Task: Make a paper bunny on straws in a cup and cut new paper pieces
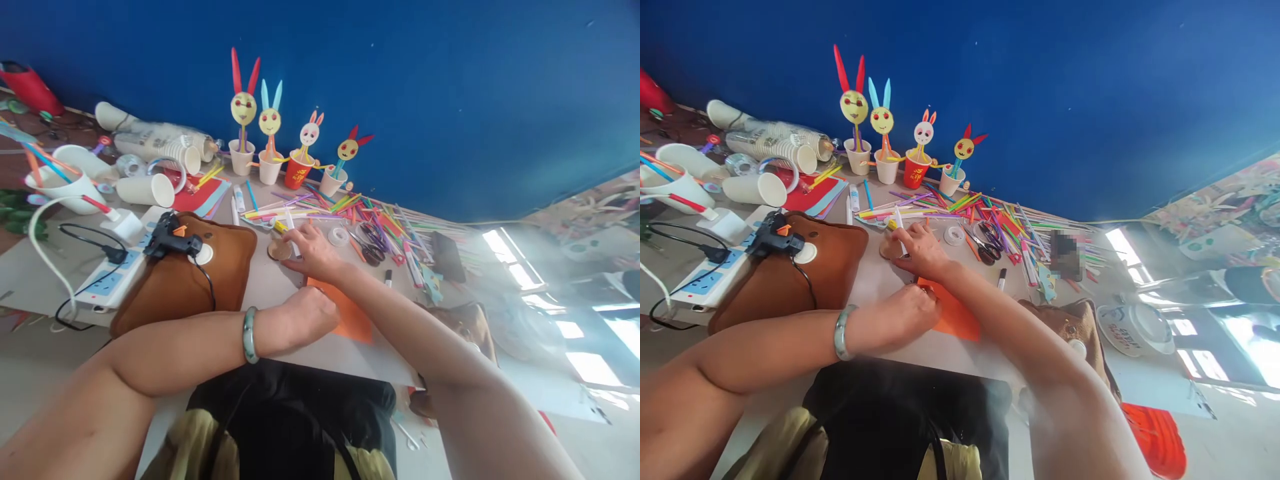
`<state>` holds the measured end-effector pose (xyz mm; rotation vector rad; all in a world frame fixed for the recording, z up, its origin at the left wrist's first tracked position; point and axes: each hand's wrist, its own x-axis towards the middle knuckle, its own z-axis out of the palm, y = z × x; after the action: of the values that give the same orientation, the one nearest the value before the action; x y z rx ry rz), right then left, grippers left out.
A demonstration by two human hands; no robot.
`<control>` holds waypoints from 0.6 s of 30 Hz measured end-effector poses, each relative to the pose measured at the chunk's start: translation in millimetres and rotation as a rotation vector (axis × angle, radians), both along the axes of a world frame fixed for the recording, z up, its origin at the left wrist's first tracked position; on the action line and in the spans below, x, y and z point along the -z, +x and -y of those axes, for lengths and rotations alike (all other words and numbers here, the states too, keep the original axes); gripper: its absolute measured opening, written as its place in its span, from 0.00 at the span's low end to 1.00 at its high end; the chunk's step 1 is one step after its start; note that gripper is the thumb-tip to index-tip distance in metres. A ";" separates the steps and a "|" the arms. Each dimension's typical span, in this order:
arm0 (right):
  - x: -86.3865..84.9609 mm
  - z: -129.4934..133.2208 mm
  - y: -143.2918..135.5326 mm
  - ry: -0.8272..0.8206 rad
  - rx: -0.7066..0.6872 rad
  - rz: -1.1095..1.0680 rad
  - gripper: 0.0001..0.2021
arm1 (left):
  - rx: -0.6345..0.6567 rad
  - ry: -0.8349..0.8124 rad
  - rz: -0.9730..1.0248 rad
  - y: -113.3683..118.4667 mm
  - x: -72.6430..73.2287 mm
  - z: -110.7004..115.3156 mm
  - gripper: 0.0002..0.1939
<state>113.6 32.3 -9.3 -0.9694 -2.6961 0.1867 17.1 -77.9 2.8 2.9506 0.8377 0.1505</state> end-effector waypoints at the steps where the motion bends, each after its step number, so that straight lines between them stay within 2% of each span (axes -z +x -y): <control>1: 1.5 -2.5 -3.6 -0.009 0.009 0.014 0.18 | -0.018 -0.001 0.004 1.7 3.1 -0.9 0.13; 5: 3.1 -4.9 -8.7 -0.085 0.043 0.010 0.19 | -0.053 0.009 -0.005 7.0 8.5 -2.7 0.14; 8: -4.1 -1.3 -1.3 -0.119 0.062 -0.038 0.19 | -0.018 0.003 -0.039 4.7 1.6 -0.8 0.13; 14: -24.2 21.8 46.7 -0.183 0.163 -0.217 0.19 | -0.024 -0.019 0.017 -6.4 -19.8 6.8 0.13; 18: -21.3 42.0 77.7 -0.281 0.264 -0.288 0.19 | -0.002 0.001 -0.027 -6.7 -26.9 8.9 0.13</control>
<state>191.2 -9.7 12.1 -1.2578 -2.2937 0.6127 10.3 -86.8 29.7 2.9594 0.8434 0.1115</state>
